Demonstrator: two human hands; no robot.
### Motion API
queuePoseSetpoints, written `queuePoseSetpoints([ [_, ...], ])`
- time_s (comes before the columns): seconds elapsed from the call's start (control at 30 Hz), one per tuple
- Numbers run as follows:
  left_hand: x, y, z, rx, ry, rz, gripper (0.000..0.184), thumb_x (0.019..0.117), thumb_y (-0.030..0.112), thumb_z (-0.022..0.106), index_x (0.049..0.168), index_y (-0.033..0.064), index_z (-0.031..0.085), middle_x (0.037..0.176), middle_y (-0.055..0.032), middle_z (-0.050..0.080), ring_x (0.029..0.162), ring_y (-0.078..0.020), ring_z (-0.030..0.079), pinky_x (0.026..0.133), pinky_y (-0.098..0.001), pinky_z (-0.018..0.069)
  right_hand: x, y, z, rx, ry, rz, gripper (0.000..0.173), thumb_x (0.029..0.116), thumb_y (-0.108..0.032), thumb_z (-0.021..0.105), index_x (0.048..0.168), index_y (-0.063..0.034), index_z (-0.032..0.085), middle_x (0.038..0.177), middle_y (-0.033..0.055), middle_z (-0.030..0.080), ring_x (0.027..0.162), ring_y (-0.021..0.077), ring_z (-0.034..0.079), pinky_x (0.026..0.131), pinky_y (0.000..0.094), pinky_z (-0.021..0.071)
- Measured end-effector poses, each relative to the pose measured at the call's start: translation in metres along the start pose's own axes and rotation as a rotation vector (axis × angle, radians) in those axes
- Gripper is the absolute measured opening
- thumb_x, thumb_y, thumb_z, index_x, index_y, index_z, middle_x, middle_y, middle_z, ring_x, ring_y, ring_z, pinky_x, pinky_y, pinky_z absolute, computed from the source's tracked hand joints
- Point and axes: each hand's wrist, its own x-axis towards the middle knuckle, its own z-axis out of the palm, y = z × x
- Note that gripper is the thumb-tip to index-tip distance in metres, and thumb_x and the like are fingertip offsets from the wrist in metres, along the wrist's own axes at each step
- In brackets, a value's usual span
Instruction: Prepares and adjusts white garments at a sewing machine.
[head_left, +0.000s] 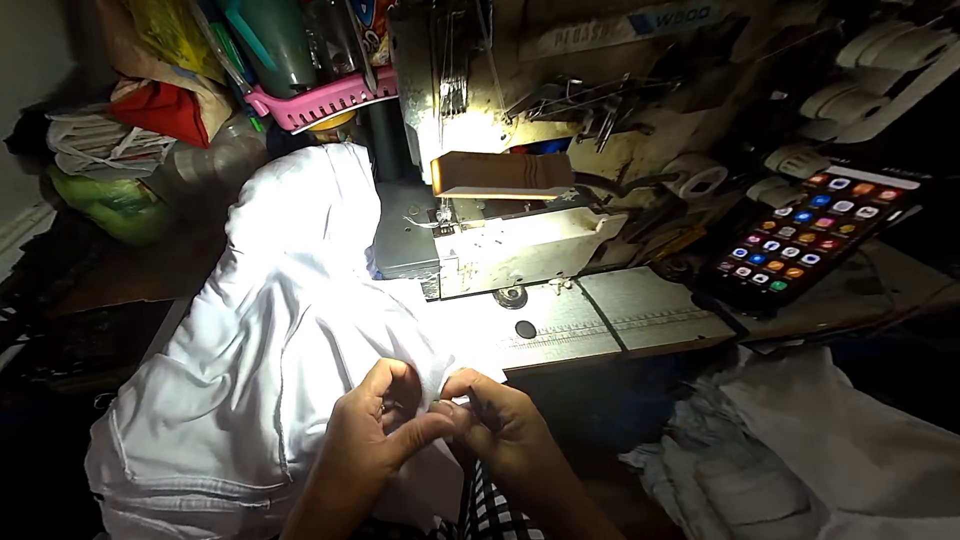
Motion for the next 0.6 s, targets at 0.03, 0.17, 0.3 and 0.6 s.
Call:
queuePoseSetpoints([
  [0.03,0.0,-0.001,-0.002,0.005,0.007,0.024,0.028,0.0867,0.031,0.079,0.098,0.0078,0.068,0.084,0.0063,0.07,0.075,0.0008,0.067,0.068,-0.0154,0.0577,0.0,0.001,-0.004,0.026,0.0,0.024,0.011,0.0986,-0.016,0.064,0.097,-0.0064,0.07,0.077,-0.0077,0.062,0.062,-0.0109,0.05,0.057,0.0064,0.0424],
  [0.17,-0.002,0.0,-0.015,0.066,0.031,0.071,0.013,0.0902,0.018,0.074,0.095,0.0064,0.073,0.084,0.0041,0.072,0.076,-0.0005,0.068,0.07,-0.0161,0.0584,-0.003,0.006,-0.037,-0.064,0.031,0.047,0.028,0.1052,-0.034,0.054,0.105,-0.0123,0.071,0.082,-0.0115,0.063,0.067,-0.0104,0.051,0.06,0.0087,0.043],
  [0.3,-0.005,0.002,-0.019,-0.012,0.053,0.057,0.011,0.0899,0.018,0.074,0.097,0.0087,0.072,0.085,0.0056,0.073,0.076,-0.0003,0.069,0.072,-0.0163,0.0586,0.001,0.013,-0.066,-0.484,0.142,0.016,0.051,0.1073,-0.055,0.036,0.131,-0.0233,0.068,0.098,-0.0098,0.067,0.082,-0.0026,0.059,0.073,0.0208,0.0505],
  [0.6,-0.003,0.003,-0.015,-0.029,0.009,0.074,0.013,0.0934,0.019,0.071,0.099,0.0078,0.071,0.087,0.0054,0.073,0.079,0.0001,0.068,0.074,-0.016,0.0581,0.02,0.014,-0.032,-0.66,-0.008,-0.412,0.02,0.1023,-0.028,0.059,0.11,-0.0156,0.073,0.091,-0.0026,0.072,0.082,0.0049,0.066,0.071,0.023,0.0532],
])
